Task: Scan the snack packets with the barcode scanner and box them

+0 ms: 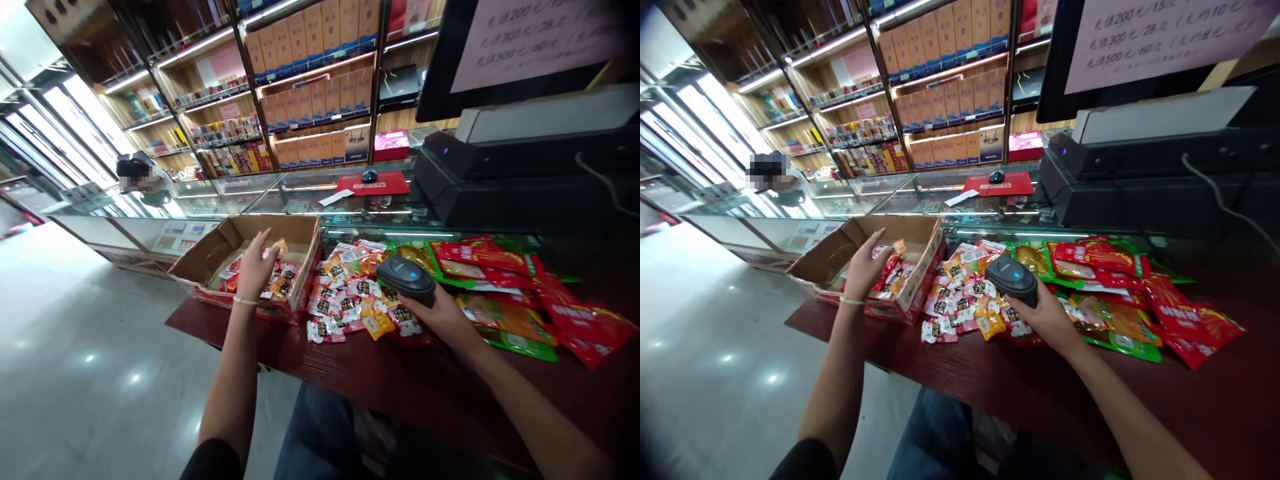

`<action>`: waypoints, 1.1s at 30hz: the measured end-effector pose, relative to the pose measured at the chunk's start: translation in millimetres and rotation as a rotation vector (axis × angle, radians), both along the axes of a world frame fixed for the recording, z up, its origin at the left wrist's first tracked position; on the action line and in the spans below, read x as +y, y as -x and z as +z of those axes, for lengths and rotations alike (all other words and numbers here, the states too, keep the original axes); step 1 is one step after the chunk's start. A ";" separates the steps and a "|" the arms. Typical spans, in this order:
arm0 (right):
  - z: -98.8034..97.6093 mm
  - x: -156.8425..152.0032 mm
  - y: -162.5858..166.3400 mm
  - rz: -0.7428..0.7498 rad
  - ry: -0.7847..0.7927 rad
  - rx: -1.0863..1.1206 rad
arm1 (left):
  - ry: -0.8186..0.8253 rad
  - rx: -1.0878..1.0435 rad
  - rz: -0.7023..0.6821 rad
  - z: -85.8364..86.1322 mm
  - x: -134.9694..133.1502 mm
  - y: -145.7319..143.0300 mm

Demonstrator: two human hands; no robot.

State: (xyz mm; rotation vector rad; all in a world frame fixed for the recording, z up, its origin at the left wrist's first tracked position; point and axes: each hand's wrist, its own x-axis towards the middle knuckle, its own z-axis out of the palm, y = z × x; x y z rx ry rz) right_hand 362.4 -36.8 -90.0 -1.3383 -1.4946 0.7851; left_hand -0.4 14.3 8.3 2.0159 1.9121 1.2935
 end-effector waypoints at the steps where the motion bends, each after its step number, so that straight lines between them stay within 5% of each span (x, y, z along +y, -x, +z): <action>1: -1.4 0.1 0.5 0.007 0.020 0.008 | 0.020 0.008 -0.014 -3.8 0.0 2.1; 7: -4.0 2.8 -4.9 0.016 0.115 0.049 | -0.023 0.074 -0.143 1.7 -21.1 -38.2; 11: 1.7 4.1 -10.9 -0.044 0.130 0.000 | 0.025 -0.108 -0.407 3.1 -35.4 -87.7; 15: 6.8 4.2 -14.6 -0.047 0.170 0.047 | 0.228 -0.514 -0.639 -27.7 -20.7 -130.6; 18: 10.9 3.7 -15.4 -0.083 0.161 0.065 | 0.351 -0.519 -0.704 -61.5 2.5 -150.0; 24: 14.4 3.6 -16.8 -0.120 0.119 0.010 | 0.272 -0.268 -0.753 -104.1 18.3 -151.2; 29: 8.2 4.4 -18.5 -0.152 0.055 -0.039 | 0.375 -0.233 -0.839 -107.7 10.1 -145.2; 33: 6.2 4.4 -17.1 -0.158 0.091 -0.021 | 0.370 -0.297 -0.740 -101.7 5.0 -148.8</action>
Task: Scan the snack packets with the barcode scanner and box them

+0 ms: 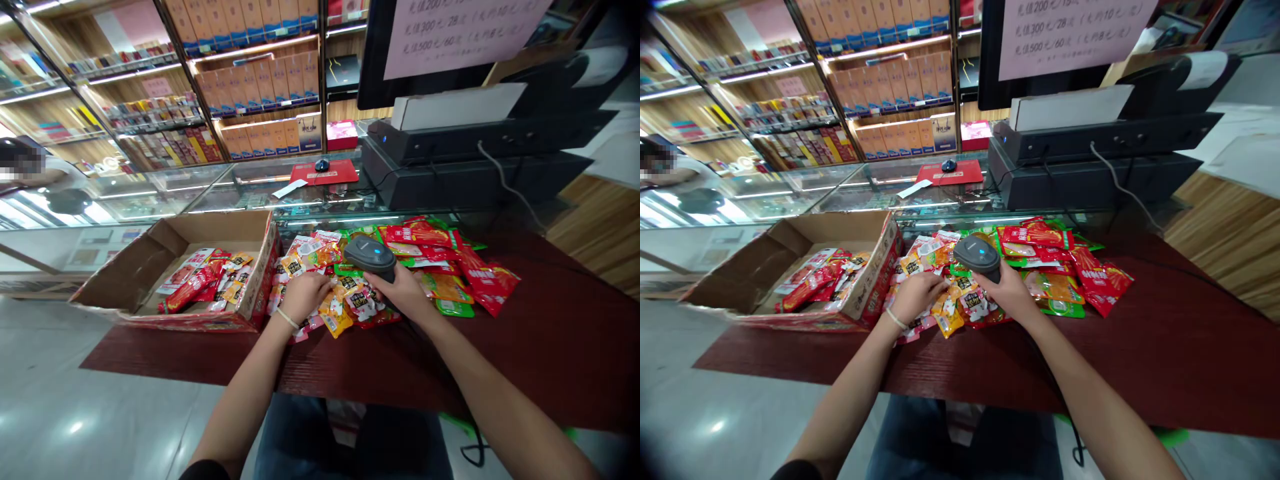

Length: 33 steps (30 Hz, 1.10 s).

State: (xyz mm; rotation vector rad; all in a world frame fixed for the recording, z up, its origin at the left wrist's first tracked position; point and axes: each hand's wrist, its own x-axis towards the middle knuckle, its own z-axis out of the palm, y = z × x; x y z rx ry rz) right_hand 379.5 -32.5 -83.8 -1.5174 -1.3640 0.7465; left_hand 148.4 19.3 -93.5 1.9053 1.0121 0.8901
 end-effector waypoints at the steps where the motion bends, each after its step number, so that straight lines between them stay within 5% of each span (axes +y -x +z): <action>1: 0.3 -0.1 0.7 0.001 0.012 0.011 | -0.020 -0.035 0.052 2.1 -0.9 -0.1; 5: 3.8 -1.0 3.3 0.012 0.066 0.026 | -0.087 -0.289 0.323 7.2 -0.6 4.6; 8: 6.8 -2.5 4.6 0.027 0.038 -0.018 | 0.012 -0.420 0.453 3.2 5.8 8.1; 13: 4.5 -4.1 4.5 0.083 -0.041 -0.118 | 0.487 -0.682 0.388 -4.6 16.7 5.2; 16: -2.7 -2.9 2.2 0.109 -0.073 -0.157 | 0.637 -0.884 0.321 -1.4 16.3 1.9; 24: -1.0 -6.5 3.0 0.250 -0.052 -0.218 | 0.626 -1.178 0.260 6.4 9.7 -7.3; 33: -6.1 -5.3 2.7 0.227 -0.069 -0.189 | 0.477 -1.036 0.272 -2.5 11.0 -12.6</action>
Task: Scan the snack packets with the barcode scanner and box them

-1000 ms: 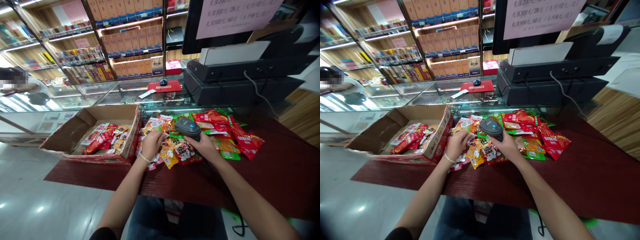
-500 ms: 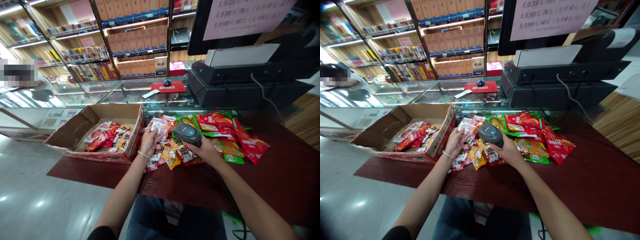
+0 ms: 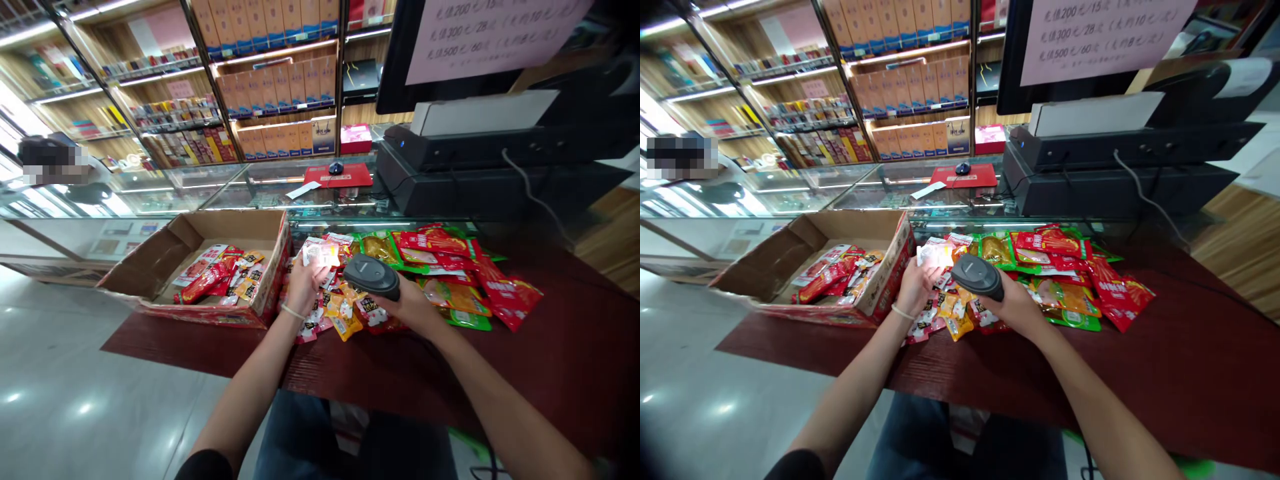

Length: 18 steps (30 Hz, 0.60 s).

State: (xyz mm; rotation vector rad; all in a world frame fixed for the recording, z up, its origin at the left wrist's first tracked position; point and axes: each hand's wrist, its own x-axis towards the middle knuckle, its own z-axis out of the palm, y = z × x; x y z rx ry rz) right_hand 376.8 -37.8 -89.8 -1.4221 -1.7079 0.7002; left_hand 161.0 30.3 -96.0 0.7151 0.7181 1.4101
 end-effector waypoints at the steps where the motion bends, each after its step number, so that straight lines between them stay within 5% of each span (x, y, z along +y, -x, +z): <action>1: -0.2 1.0 -0.6 -0.016 -0.005 0.014 | -0.018 0.056 0.027 0.3 -1.4 -1.8; 4: -0.7 4.0 -3.0 -0.054 -0.013 0.046 | -0.120 0.229 0.054 13.5 -9.5 -4.9; 7: -1.7 6.3 -5.3 -0.064 -0.029 0.090 | -0.337 0.509 0.079 47.7 -22.2 8.1; 12: -5.3 6.8 -4.2 -0.054 -0.041 0.114 | -0.626 1.262 0.497 109.9 -28.7 80.8; 15: -7.2 6.7 -1.0 -0.035 -0.051 0.094 | -0.532 1.617 0.648 119.3 -15.1 132.6; 18: -7.4 6.6 2.0 -0.018 -0.052 0.085 | -0.432 1.796 0.539 108.9 -1.1 168.5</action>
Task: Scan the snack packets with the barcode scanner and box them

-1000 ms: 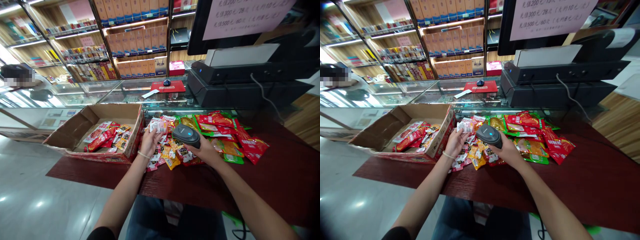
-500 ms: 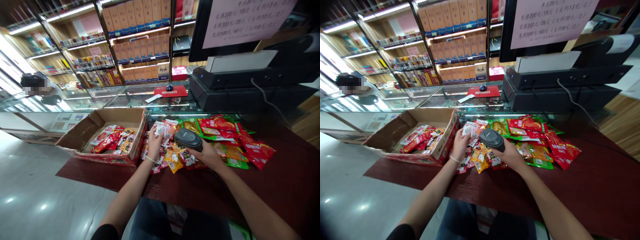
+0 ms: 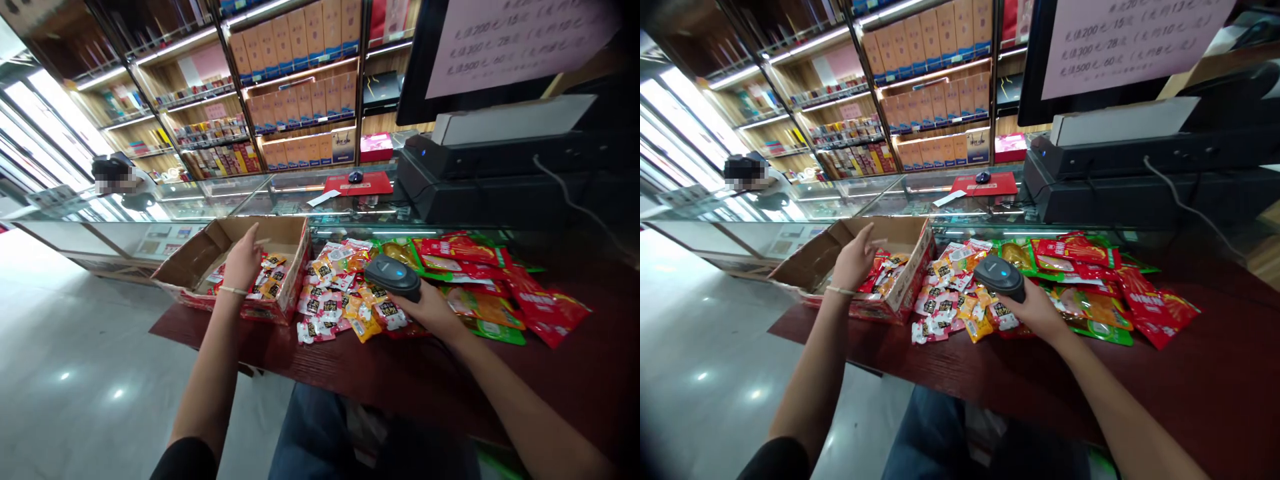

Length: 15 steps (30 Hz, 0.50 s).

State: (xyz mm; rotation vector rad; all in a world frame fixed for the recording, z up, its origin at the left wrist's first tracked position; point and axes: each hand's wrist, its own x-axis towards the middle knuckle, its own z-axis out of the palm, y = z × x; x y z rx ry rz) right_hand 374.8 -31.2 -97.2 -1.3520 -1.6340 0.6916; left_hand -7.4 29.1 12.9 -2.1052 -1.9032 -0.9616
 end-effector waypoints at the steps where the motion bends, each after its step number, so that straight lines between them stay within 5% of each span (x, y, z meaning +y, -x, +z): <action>1: 0.1 0.0 0.8 0.002 0.005 -0.005 | 0.029 0.010 -0.006 -4.6 2.4 6.7; 6: 1.0 0.3 0.6 0.011 0.008 -0.048 | 0.029 -0.051 -0.091 -10.3 -7.7 -1.2; 11: 13.4 -0.3 -10.2 0.013 0.038 -0.122 | -0.025 -0.035 -0.291 0.7 -39.5 -60.0; 15: 26.0 -2.1 -24.9 0.029 0.100 -0.204 | 0.080 -0.010 -0.503 -23.2 -55.5 -109.8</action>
